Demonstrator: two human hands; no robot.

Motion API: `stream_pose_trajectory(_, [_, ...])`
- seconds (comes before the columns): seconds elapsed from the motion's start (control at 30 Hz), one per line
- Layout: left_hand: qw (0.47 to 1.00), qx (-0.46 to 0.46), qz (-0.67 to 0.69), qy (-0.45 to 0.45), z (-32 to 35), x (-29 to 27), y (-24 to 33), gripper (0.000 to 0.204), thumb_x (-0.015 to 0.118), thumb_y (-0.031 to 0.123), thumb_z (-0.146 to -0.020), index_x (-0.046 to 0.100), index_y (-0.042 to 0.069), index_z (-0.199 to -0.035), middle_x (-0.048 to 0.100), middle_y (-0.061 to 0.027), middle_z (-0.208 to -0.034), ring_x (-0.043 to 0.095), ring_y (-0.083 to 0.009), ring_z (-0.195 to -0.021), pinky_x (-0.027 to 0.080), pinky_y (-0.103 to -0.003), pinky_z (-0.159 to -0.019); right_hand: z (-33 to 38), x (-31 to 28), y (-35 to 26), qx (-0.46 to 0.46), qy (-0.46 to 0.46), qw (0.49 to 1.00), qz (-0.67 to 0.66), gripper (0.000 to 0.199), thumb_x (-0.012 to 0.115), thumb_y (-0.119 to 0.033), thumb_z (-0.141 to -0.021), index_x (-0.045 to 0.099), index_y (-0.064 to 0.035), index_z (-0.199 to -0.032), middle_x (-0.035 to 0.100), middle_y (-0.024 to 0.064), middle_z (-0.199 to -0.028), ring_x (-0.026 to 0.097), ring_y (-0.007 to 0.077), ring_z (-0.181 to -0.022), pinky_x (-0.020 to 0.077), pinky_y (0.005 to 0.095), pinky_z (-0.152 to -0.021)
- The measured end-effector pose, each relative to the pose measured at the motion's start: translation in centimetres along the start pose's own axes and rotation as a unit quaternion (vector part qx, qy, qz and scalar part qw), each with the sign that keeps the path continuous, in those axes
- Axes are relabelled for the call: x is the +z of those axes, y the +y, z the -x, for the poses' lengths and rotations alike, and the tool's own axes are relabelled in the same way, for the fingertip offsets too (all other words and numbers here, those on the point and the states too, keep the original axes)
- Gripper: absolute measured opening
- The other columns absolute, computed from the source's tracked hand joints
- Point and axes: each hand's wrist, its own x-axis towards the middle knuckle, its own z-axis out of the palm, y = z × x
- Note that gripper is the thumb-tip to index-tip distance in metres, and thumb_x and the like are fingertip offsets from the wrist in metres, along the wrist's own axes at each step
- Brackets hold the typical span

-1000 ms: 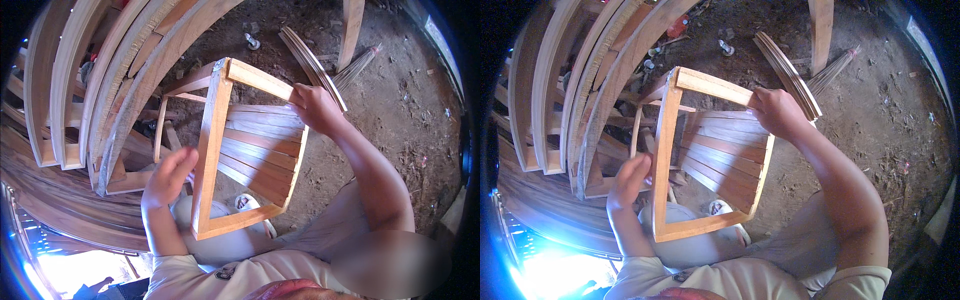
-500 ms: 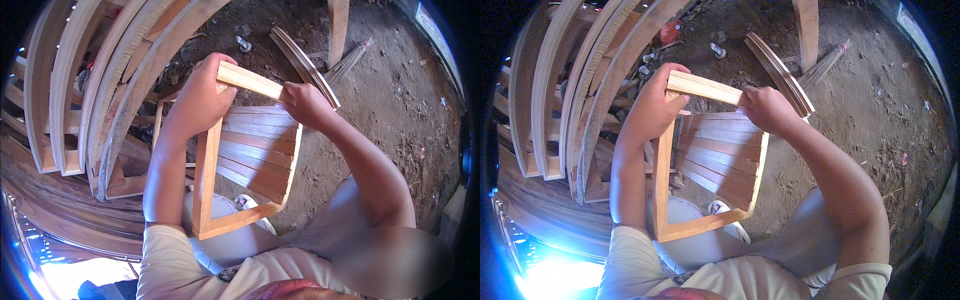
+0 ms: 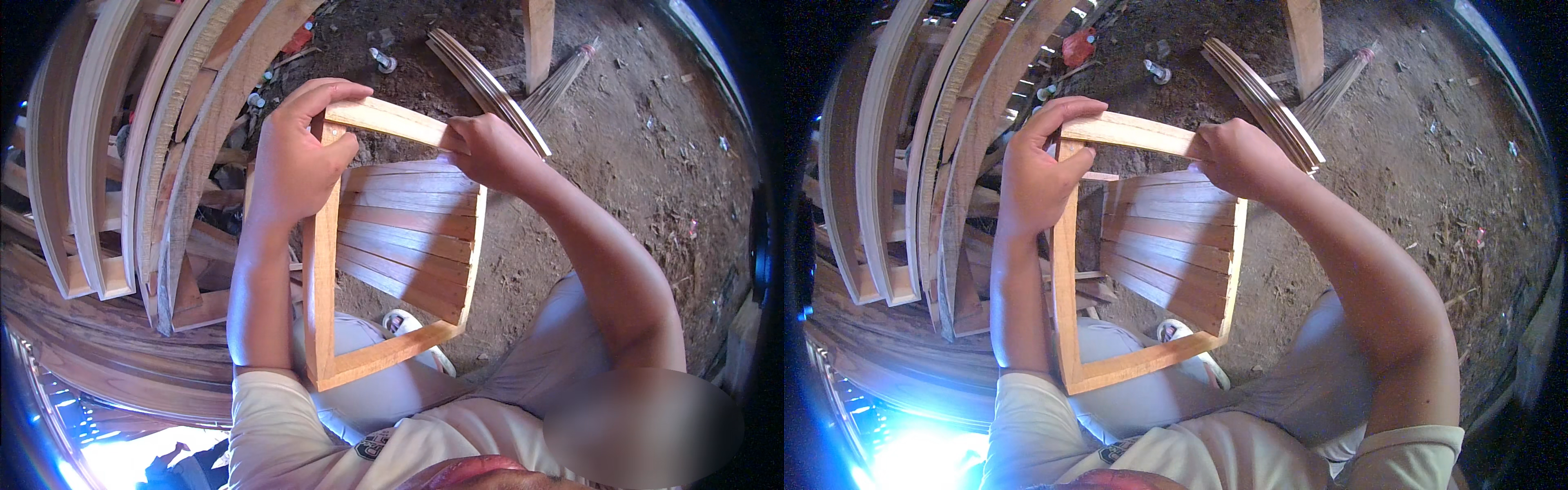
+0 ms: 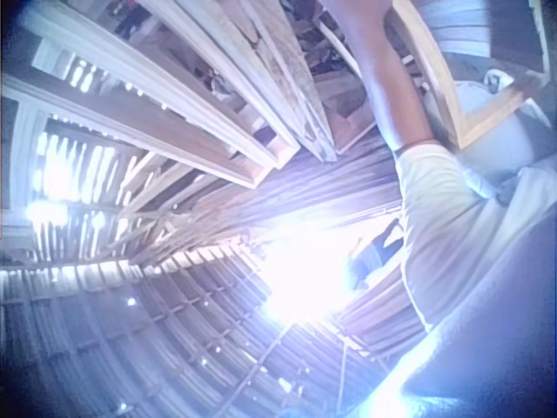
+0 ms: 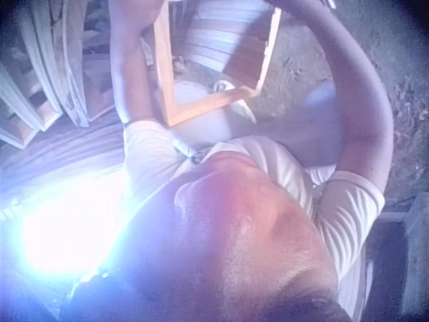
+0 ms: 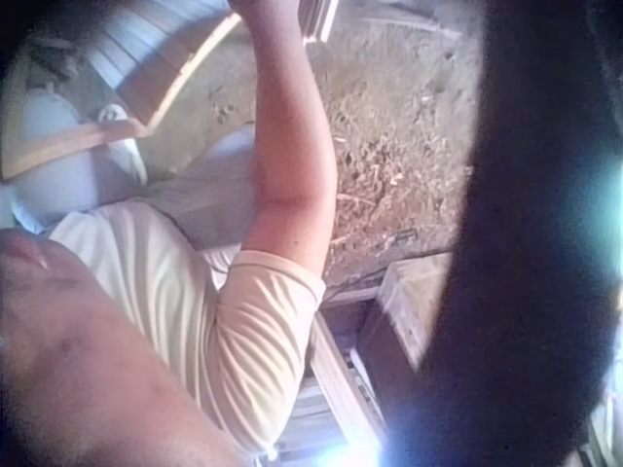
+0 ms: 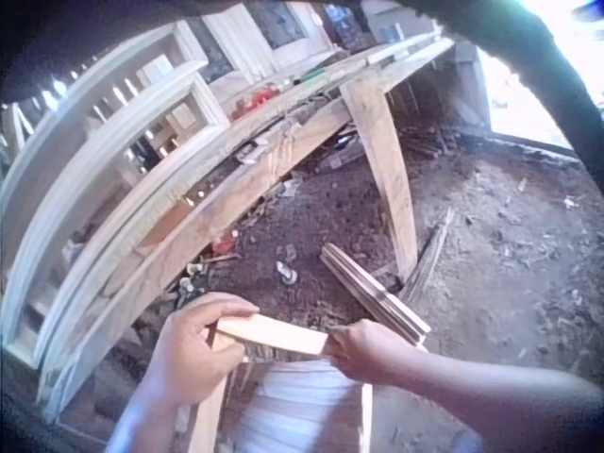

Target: The person assembles a wooden chair by hand, fitting curved wooden slats into the side frames to form the seat and backrest. The person repeatedly adjusts the slats to ensure a snug fit and lifts the chair to inspect the assembly.

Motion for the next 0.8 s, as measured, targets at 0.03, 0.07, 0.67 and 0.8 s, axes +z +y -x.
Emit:
stream_pose_trajectory(0.03, [1.0,0.008,-0.012,-0.003,0.0,0.0,0.0,0.045,0.057,-0.009,-0.073,0.067,0.002,-0.115,0.066,-0.0089,-0.115,0.063,-0.016,-0.111,0.047,-0.028,-0.099,0.0,0.1,0.1,-0.004,0.004,1.0,0.002,0.026,0.071,-0.026,-0.086,0.068,-0.002,-0.095,0.068,0.0199,-0.079,0.068,0.0387,-0.077,0.0556,0.0456,-0.071])
stream_pose_trajectory(0.07, [1.0,-0.001,-0.022,-0.004,0.0,0.0,0.2,0.044,0.057,-0.009,-0.073,0.067,0.002,-0.115,0.066,-0.0088,-0.115,0.063,-0.0159,-0.11,0.047,-0.028,-0.098,0.0,0.1,0.1,-0.003,0.003,1.0,0.001,0.026,0.071,-0.027,-0.086,0.068,-0.0021,-0.095,0.068,0.0199,-0.079,0.068,0.0386,-0.077,0.0555,0.0456,-0.071])
stream_pose_trajectory(0.67, [0.998,-0.029,-0.043,0.018,-0.4,-0.7,-0.2,0.046,0.057,-0.008,-0.073,0.069,0.004,-0.116,0.069,-0.0072,-0.111,0.065,-0.0129,-0.101,0.049,-0.026,-0.092,1.4,1.2,10.7,0.042,-0.094,0.994,0.027,0.051,0.077,-0.022,-0.072,0.064,-0.0003,-0.117,0.069,0.022,-0.102,0.066,0.0372,-0.098,0.0524,0.0422,-0.087])
stream_pose_trajectory(0.8, [0.998,-0.04,-0.048,0.016,-0.6,-0.8,-0.4,0.046,0.058,-0.01,-0.075,0.068,0.004,-0.118,0.069,-0.0079,-0.113,0.065,-0.0146,-0.104,0.049,-0.028,-0.095,1.4,2.2,11.2,0.008,-0.09,0.996,0.022,0.049,0.08,-0.023,-0.072,0.066,-0.0017,-0.114,0.069,0.0198,-0.103,0.067,0.0353,-0.097,0.0524,0.0409,-0.087])
